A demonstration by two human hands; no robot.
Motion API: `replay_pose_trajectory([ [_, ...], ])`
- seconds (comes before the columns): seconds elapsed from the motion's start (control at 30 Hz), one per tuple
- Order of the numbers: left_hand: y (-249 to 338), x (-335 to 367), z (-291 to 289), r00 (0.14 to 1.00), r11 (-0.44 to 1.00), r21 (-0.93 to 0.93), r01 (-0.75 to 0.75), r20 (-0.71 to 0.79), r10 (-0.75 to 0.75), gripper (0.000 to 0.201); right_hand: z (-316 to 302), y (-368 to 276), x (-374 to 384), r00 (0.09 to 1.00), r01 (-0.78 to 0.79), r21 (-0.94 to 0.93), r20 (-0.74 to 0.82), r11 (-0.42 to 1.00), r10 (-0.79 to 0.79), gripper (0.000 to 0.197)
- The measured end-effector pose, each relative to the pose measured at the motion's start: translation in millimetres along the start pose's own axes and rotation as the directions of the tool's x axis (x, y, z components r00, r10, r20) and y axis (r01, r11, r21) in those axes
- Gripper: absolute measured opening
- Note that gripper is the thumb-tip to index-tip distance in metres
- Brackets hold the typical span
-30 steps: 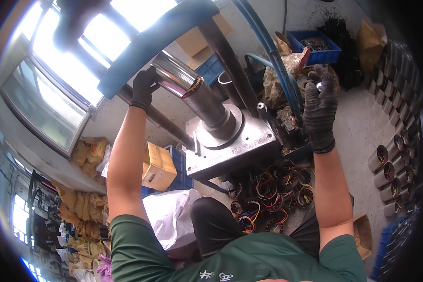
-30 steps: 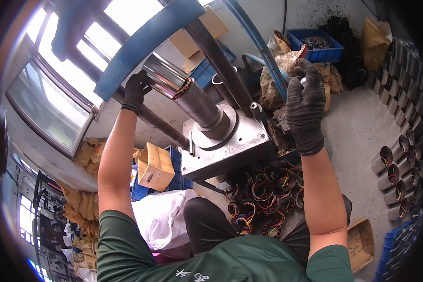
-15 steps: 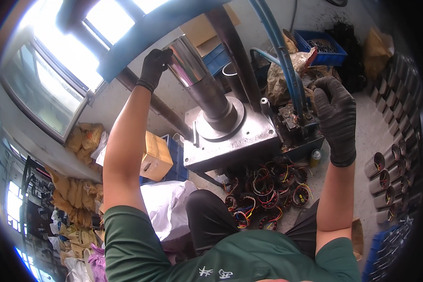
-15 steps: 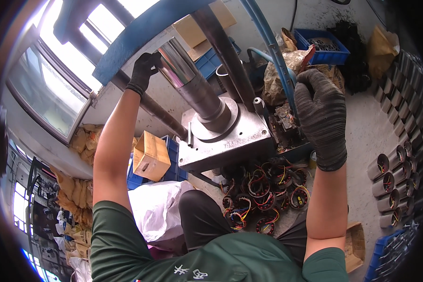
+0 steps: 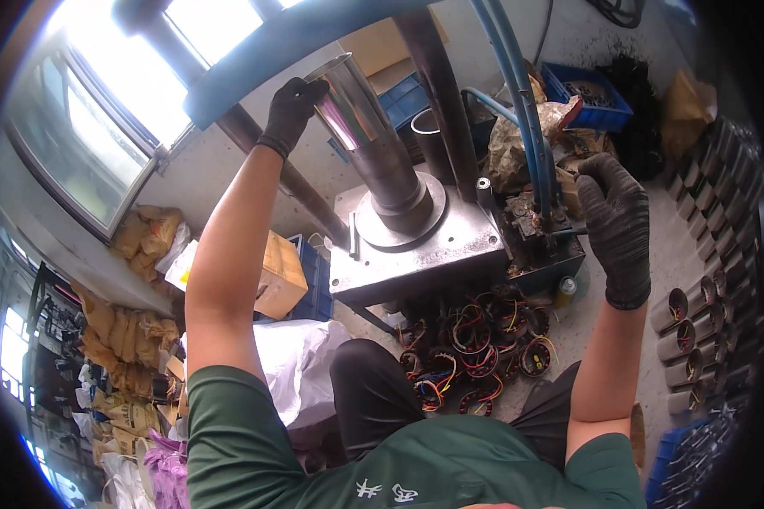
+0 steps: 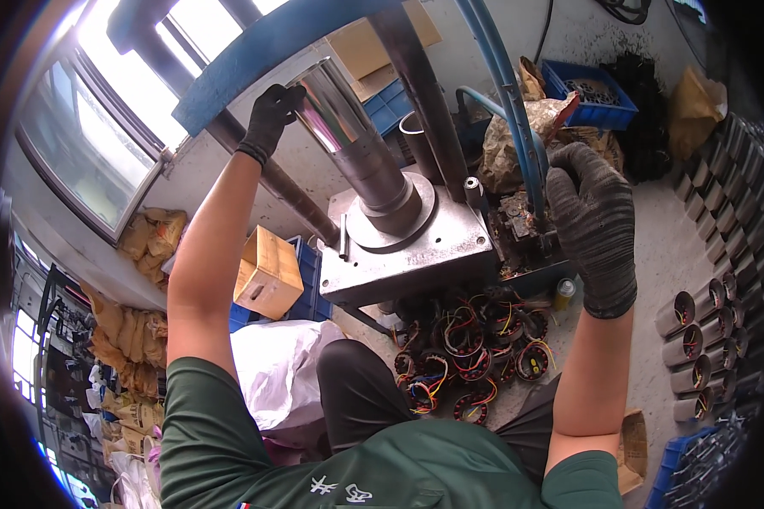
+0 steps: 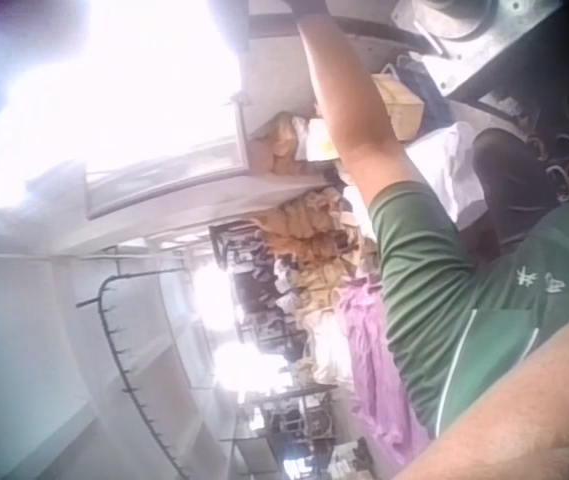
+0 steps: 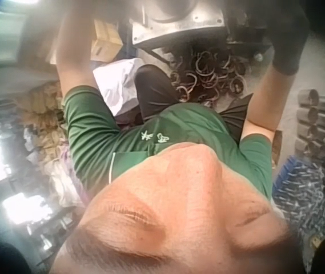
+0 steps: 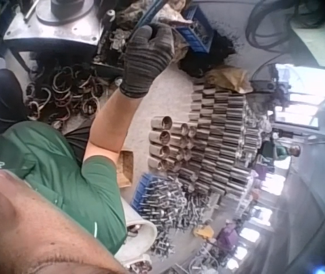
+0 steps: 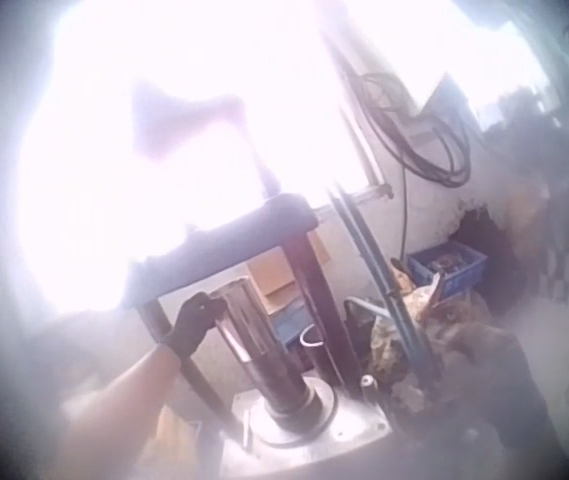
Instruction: The person inserts motor stators into metal cylindrical casings using a hydraulic press. They place a casing into the machine, align a stator with the opening, and operate the press lever to drive the stator into the housing.
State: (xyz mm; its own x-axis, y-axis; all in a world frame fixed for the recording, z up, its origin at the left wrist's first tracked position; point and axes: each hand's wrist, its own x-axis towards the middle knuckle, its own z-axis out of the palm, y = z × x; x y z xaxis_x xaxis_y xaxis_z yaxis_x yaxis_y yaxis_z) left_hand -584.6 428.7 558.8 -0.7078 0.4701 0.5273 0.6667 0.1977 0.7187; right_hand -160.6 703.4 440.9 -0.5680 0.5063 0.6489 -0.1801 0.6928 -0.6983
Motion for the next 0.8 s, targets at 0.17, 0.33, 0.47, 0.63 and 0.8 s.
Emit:
replay_pose_trajectory([
  [0.17,-3.5,2.8,-8.6,0.996,0.99,0.133,0.044,0.065,-0.053,0.025,1.8,-7.0,-3.1,0.999,0.035,-0.022,0.037,0.999,-0.034,0.019],
  [0.33,-22.6,1.3,-8.4,0.995,0.985,0.144,-0.098,-0.008,0.1,0.036,1.3,-9.4,-17.3,0.971,0.239,-0.181,0.064,0.954,-0.231,0.029],
  [0.47,-41.1,-40.7,24.1,0.972,0.965,-0.255,-0.054,-0.236,-0.008,0.065,-33.6,-25.0,-48.9,0.831,0.389,-0.553,0.556,0.737,-0.022,0.038],
  [0.63,-94.7,-165.1,98.6,0.939,0.884,-0.468,0.006,-0.3,-0.165,0.056,-55.9,-26.1,-79.8,0.548,0.528,-0.574,0.793,0.626,0.266,0.033],
  [0.8,-138.4,-261.1,169.1,0.902,0.903,-0.359,0.237,-0.263,-0.341,0.046,-81.6,0.4,-115.1,0.365,0.556,-0.516,0.856,0.652,0.367,0.02],
])
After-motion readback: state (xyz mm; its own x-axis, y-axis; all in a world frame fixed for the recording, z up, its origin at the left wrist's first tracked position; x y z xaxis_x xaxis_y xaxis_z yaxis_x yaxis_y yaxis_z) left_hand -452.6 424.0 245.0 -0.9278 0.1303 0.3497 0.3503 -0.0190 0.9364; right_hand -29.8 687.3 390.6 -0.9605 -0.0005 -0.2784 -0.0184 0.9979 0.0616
